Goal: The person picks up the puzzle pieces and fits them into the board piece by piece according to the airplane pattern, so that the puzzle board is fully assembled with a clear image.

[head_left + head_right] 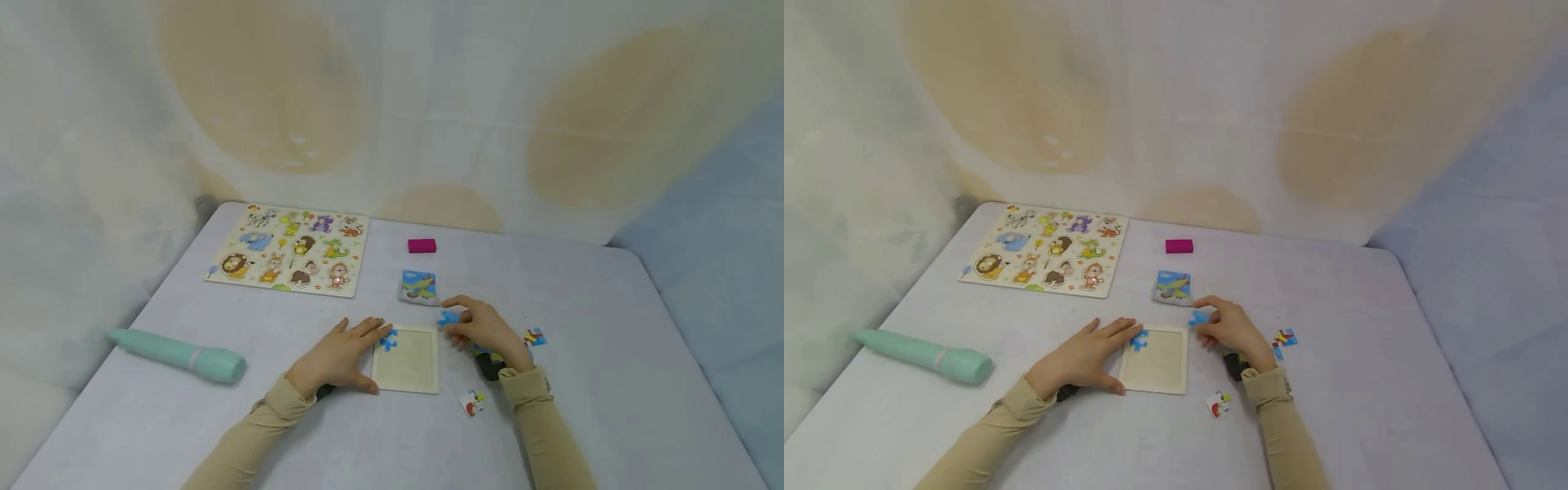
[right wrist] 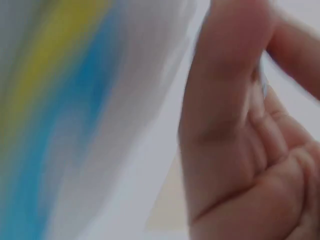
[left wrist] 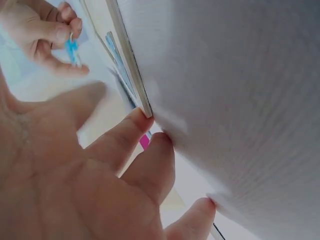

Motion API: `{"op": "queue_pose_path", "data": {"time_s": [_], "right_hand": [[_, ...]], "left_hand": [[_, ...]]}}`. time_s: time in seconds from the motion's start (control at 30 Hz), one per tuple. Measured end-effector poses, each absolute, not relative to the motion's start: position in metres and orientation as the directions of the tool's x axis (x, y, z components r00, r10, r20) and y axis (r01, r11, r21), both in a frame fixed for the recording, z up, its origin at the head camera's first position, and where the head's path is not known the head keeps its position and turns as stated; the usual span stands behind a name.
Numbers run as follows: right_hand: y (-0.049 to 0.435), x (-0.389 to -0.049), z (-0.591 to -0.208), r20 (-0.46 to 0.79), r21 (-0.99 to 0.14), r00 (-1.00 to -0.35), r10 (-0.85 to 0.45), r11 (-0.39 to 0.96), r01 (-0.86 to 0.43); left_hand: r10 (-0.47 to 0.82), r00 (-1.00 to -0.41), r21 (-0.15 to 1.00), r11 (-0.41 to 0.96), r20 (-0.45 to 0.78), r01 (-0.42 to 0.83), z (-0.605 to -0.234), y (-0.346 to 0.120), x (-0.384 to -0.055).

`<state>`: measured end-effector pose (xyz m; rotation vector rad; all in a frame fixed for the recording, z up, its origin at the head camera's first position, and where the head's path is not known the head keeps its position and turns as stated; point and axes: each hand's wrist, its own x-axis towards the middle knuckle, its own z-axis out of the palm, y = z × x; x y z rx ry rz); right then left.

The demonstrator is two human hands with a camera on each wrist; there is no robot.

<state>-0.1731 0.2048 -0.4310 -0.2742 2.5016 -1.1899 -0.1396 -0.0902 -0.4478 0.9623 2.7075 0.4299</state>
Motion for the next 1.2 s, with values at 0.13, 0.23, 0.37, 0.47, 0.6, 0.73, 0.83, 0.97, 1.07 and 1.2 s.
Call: {"op": "queue_pose_path", "data": {"time_s": [0.13, 0.23, 0.37, 0.47, 0.6, 0.73, 0.83, 0.97, 1.07, 1.2], "right_hand": [[0.168, -0.174, -0.432, -0.267, -0.83, -0.845, -0.464, 0.556, -0.043], [0.15, -0.174, -0.431, -0.271, -0.809, -0.847, -0.457, 0.584, -0.057], [0.138, -0.172, -0.429, -0.295, -0.777, -0.866, -0.404, 0.629, -0.028], [0.135, -0.172, -0.431, -0.305, -0.776, -0.871, -0.386, 0.631, -0.008], [0.135, -0.173, -0.436, -0.322, -0.794, -0.883, -0.342, 0.605, 0.055], [0.134, -0.174, -0.439, -0.318, -0.803, -0.892, -0.322, 0.592, 0.072], [0.13, -0.173, -0.436, -0.292, -0.77, -0.906, -0.307, 0.638, 0.031], [0.121, -0.171, -0.432, -0.251, -0.671, -0.926, -0.282, 0.741, -0.044], [0.115, -0.169, -0.431, -0.214, -0.582, -0.938, -0.274, 0.807, -0.103], [0.112, -0.167, -0.432, -0.171, -0.485, -0.952, -0.254, 0.863, -0.143]], "left_hand": [[0.657, -0.745, 0.339, 0.731, -0.113, 0.593, -0.448, -0.092, -0.139], [0.66, -0.743, 0.331, 0.729, -0.108, 0.6, -0.447, -0.091, -0.139], [0.658, -0.744, 0.324, 0.734, -0.117, 0.598, -0.446, -0.089, -0.138], [0.652, -0.748, 0.315, 0.741, -0.124, 0.593, -0.446, -0.09, -0.137], [0.648, -0.751, 0.309, 0.745, -0.127, 0.591, -0.445, -0.09, -0.137], [0.649, -0.749, 0.317, 0.744, -0.134, 0.588, -0.444, -0.09, -0.138], [0.65, -0.747, 0.318, 0.744, -0.14, 0.588, -0.443, -0.091, -0.138], [0.654, -0.743, 0.327, 0.74, -0.144, 0.588, -0.443, -0.092, -0.137], [0.659, -0.734, 0.338, 0.737, -0.164, 0.586, -0.443, -0.092, -0.136], [0.674, -0.718, 0.336, 0.726, -0.175, 0.6, -0.446, -0.092, -0.139]]}}
